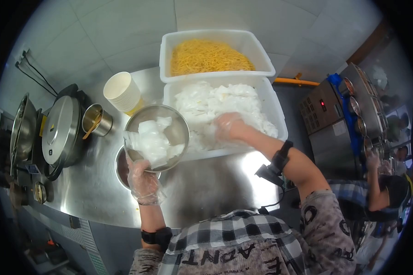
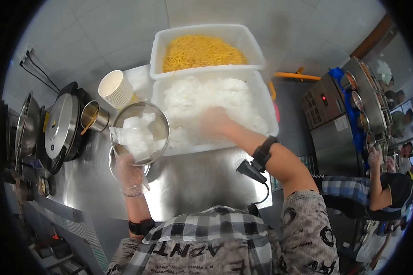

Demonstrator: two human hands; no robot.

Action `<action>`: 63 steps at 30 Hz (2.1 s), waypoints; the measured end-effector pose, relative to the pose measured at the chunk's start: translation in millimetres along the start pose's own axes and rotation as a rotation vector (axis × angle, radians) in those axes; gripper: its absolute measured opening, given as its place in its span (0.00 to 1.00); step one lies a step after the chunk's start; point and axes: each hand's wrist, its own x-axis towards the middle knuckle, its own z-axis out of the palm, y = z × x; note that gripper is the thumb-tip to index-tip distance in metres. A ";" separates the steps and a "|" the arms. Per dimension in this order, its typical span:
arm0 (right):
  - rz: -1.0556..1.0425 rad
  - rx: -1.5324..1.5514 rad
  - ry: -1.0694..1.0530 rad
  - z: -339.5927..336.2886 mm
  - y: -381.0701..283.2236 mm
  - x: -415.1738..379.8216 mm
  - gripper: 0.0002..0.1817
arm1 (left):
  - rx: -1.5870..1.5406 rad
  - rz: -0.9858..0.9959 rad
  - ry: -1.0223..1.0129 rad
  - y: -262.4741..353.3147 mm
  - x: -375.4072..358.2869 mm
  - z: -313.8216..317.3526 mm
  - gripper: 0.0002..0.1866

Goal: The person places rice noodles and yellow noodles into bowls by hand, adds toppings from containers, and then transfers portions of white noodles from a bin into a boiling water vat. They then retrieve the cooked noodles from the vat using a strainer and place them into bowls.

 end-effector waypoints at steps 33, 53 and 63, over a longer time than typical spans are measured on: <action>-0.239 0.986 0.948 -136.5 -4.3 -106.9 0.21 | 0.221 -0.081 -0.378 -61.8 16.4 22.8 0.17; 0.200 1.800 0.265 50.6 65.5 -228.8 0.35 | 0.405 -0.453 -0.857 -109.6 -67.8 115.8 0.44; 1.219 2.107 0.636 234.0 104.7 -398.5 0.32 | 0.810 -0.772 -1.070 -229.2 -96.8 156.6 0.32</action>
